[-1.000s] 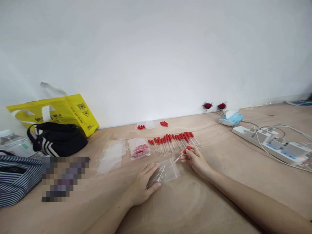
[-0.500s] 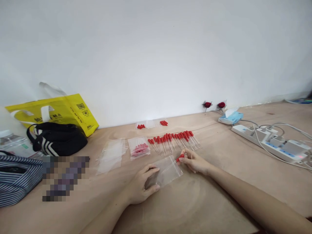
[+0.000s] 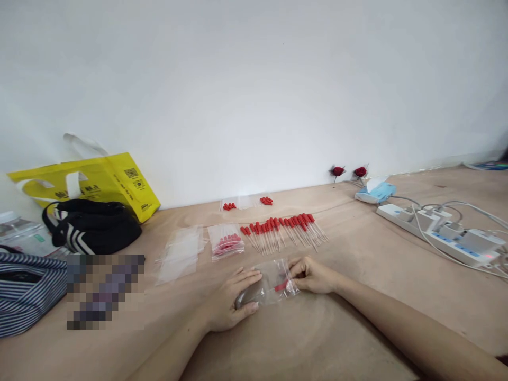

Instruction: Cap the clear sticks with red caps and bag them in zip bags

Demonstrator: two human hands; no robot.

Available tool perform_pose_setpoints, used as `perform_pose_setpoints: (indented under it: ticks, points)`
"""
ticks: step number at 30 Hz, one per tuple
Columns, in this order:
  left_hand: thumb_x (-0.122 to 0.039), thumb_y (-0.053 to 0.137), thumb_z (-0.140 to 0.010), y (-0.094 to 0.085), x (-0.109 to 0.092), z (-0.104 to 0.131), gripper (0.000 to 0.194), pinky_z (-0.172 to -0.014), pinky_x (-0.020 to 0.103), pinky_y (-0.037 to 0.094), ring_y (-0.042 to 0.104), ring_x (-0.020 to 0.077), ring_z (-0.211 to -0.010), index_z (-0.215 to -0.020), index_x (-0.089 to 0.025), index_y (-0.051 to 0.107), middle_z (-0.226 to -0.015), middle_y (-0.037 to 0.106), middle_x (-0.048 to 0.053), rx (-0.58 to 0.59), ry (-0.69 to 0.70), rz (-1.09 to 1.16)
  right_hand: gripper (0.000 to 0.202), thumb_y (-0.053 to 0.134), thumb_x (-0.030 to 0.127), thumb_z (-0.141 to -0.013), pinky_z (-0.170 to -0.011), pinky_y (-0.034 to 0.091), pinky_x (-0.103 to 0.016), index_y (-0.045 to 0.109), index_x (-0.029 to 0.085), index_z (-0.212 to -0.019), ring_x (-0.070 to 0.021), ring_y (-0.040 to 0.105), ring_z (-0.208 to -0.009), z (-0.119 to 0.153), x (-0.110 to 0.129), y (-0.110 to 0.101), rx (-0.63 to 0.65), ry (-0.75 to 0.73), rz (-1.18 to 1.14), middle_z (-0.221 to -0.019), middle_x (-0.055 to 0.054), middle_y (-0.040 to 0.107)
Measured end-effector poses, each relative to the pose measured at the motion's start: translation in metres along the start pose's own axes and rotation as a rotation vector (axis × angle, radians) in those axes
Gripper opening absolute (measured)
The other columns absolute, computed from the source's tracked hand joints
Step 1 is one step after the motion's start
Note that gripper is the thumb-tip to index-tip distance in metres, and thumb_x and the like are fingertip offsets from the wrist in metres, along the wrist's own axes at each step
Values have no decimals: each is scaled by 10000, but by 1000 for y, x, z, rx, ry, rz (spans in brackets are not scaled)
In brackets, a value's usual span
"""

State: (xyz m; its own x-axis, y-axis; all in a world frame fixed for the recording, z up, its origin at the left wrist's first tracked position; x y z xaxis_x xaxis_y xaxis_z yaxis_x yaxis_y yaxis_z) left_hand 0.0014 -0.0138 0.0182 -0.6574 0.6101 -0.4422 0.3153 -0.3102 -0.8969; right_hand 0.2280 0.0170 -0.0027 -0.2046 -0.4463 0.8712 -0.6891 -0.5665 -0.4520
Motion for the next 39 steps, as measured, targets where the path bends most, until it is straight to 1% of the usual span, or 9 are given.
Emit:
perform_pose_setpoints:
  ticks: [3,5,8,12,17,23,27,33,39]
  points:
    - [-361,505,-785,1,3,0,566,-1016,484,244,247,265,-1266,-1304,-233,319,-1356,358,58,-10,-55,3,255,482,326,-810,-762,421,-254,692,188,-769,-142,550,-852,3,11,-2,99,-81,115,-861,-48,589]
    - [-373,504,-782,1,3,1,590,-999,492,270,237,278,-1268,-1315,-235,292,-1361,349,60,-11,-69,1,214,507,302,-794,-747,422,-247,692,193,-784,-138,546,-844,4,10,-2,62,-78,144,-863,-47,579]
    - [-368,500,-787,-1,0,1,579,-1009,472,263,273,261,-1256,-1312,-237,294,-1354,361,60,-21,-35,-4,189,588,330,-725,-619,429,-217,683,168,-699,-116,541,-709,4,-4,-4,-47,5,95,-808,-43,570]
    - [-353,498,-794,-5,-2,7,474,-998,422,306,365,239,-1204,-1247,-245,405,-1292,443,55,-99,6,9,232,570,370,-717,-445,383,-194,655,154,-735,-80,472,-480,-3,-25,-17,-71,205,-37,-612,3,556]
    - [-310,504,-788,-2,6,15,357,-950,392,375,459,230,-1122,-1138,-245,530,-1215,514,57,-116,40,48,86,566,201,-688,-540,411,-191,620,138,-665,-105,547,-581,-38,-34,-52,-539,382,303,-651,-15,622]
    - [-257,494,-797,1,6,10,343,-1022,458,253,432,219,-1159,-1137,-254,540,-1218,526,44,-77,59,66,144,538,190,-697,-715,413,-246,640,125,-775,-187,590,-808,-97,-47,-61,-719,509,426,-833,-105,656]
    - [-258,479,-812,-3,3,8,347,-1027,469,231,413,215,-1178,-1155,-265,527,-1235,514,37,-49,44,80,128,544,205,-688,-744,408,-282,646,132,-710,-232,591,-857,-115,-57,-58,-773,575,434,-829,-131,658]
    - [-292,513,-797,-3,4,7,369,-1021,494,216,390,234,-1195,-1166,-273,517,-1266,481,46,-18,22,97,111,539,182,-651,-712,417,-279,636,137,-683,-236,594,-849,-117,-62,-57,-851,583,358,-823,-127,659]
    - [-342,495,-811,-1,7,7,378,-1029,489,198,365,224,-1213,-1184,-283,495,-1286,457,39,-7,32,98,233,485,259,-699,-585,437,-238,556,127,-878,-166,602,-682,-92,-50,-73,-946,493,190,-755,-70,640]
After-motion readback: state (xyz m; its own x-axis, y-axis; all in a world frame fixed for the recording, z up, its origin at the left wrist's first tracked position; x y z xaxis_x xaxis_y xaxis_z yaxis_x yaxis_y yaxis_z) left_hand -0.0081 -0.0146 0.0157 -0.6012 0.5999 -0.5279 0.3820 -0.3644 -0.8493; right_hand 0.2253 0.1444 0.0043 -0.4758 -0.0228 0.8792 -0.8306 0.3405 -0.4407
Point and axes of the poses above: each hand's wrist, its own z-axis away from the middle knuckle, its own y-axis out of the palm, x = y × z, the point moved 2 cm from there along -z, towards the middle knuckle
